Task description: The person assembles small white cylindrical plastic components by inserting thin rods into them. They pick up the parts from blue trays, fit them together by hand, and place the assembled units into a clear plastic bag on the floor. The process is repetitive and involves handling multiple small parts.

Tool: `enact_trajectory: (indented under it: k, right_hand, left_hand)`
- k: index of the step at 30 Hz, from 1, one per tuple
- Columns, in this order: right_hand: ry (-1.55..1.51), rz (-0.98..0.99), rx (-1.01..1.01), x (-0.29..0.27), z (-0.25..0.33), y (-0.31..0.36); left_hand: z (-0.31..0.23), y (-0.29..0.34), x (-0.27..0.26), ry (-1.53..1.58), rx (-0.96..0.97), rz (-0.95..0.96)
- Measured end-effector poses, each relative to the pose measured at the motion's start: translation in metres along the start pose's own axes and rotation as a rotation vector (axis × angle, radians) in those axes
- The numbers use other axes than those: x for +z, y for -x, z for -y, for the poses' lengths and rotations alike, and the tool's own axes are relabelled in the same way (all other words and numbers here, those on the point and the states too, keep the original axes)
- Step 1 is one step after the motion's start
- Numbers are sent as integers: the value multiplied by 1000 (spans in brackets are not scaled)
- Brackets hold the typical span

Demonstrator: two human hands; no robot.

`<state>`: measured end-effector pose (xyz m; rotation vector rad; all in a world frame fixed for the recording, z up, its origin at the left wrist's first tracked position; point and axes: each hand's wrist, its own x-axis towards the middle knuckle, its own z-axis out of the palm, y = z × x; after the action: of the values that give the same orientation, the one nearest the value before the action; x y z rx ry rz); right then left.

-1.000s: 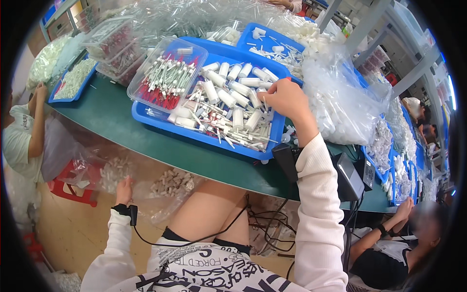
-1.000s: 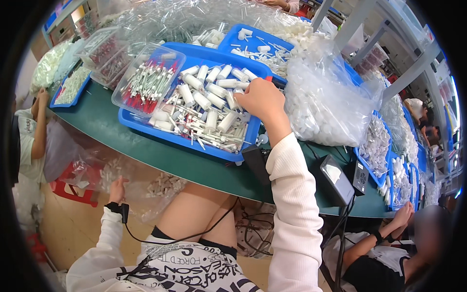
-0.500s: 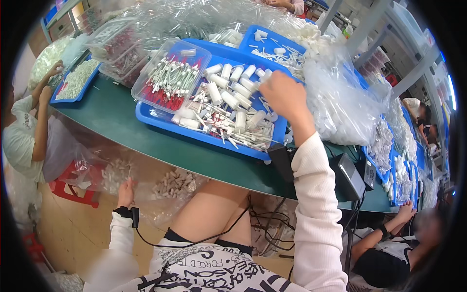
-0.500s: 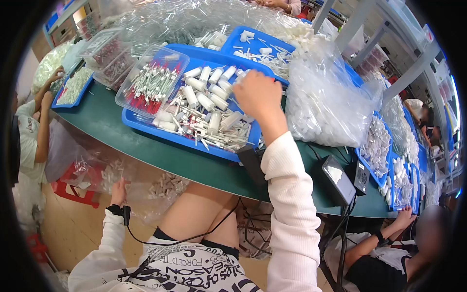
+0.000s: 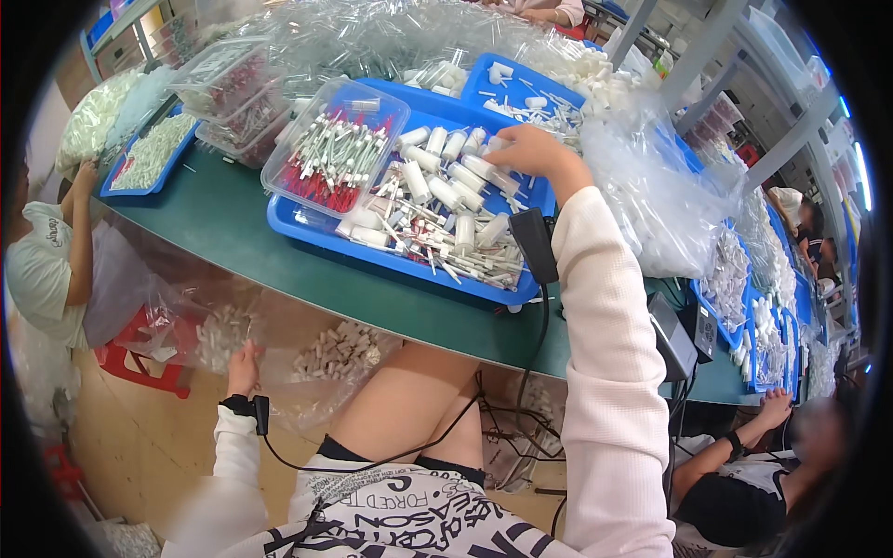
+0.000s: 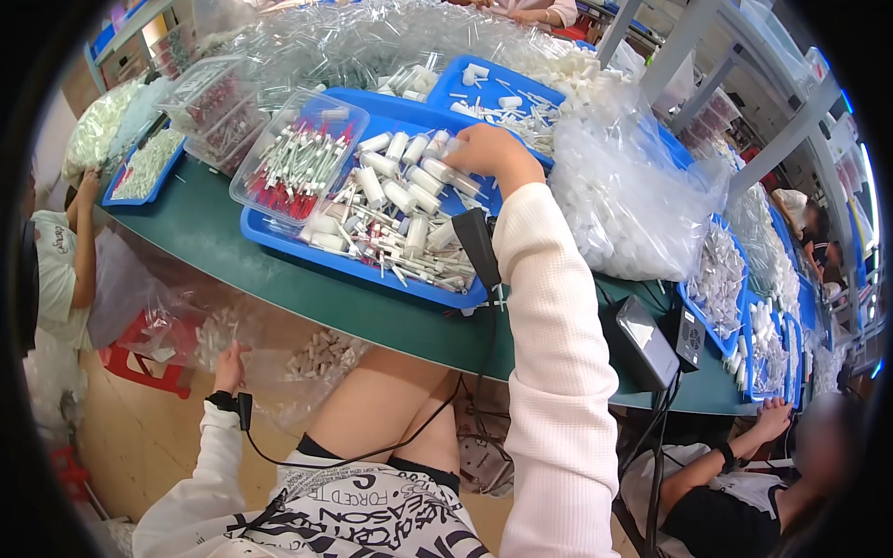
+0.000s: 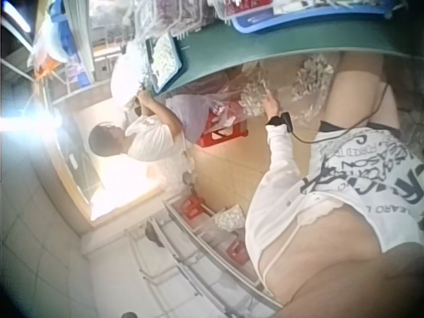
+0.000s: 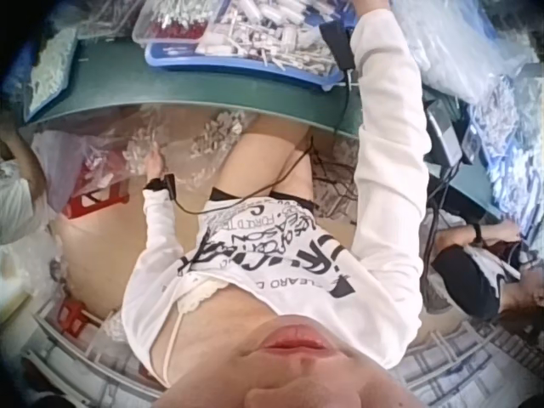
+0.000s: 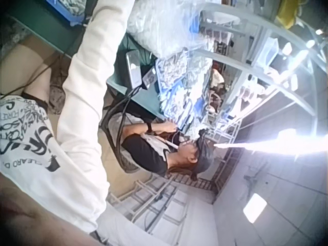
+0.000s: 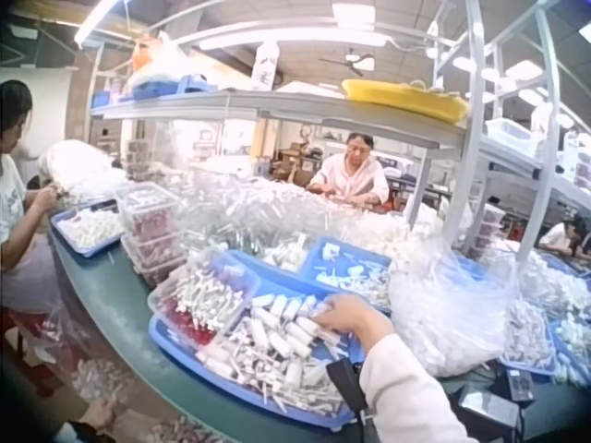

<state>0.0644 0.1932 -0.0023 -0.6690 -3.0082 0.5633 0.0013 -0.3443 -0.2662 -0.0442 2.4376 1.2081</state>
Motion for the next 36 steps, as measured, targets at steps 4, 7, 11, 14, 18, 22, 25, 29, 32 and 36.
enact_trajectory:
  k: [4,7,11,14,18,22,25,29,32,36]
  right_hand:
    - [68,79,-8,-1,9,1]
    - [144,-51,-60,7,-13,0]
    - [6,-162,-87,7,-22,1]
    - [-168,-299,-155,-13,-27,13]
    - [-350,-704,-251,-43,-27,34]
    - [-1118,-415,-466,-57,54,135]
    - [-1331,2,-570,-33,97,187]
    - [-1670,682,-409,61,149,199]
    - [-2247,903,-41,118,169,200]
    - [-2391,1199,26,176,181,189]
  left_hand:
    - [2,0,0,42,16,-24]
    - [-5,2,1,57,1,0]
    - [-1,-2,0,40,8,16]
    - [-8,-8,6,34,30,-8]
    - [-1,-7,4,-51,31,-33]
    - [15,2,-5,-156,34,-118]
    - [-10,8,10,-138,42,-92]
    - [-4,7,14,-122,81,-111]
    - [-4,11,17,-147,102,-114]
    - [20,11,23,-31,158,-104]
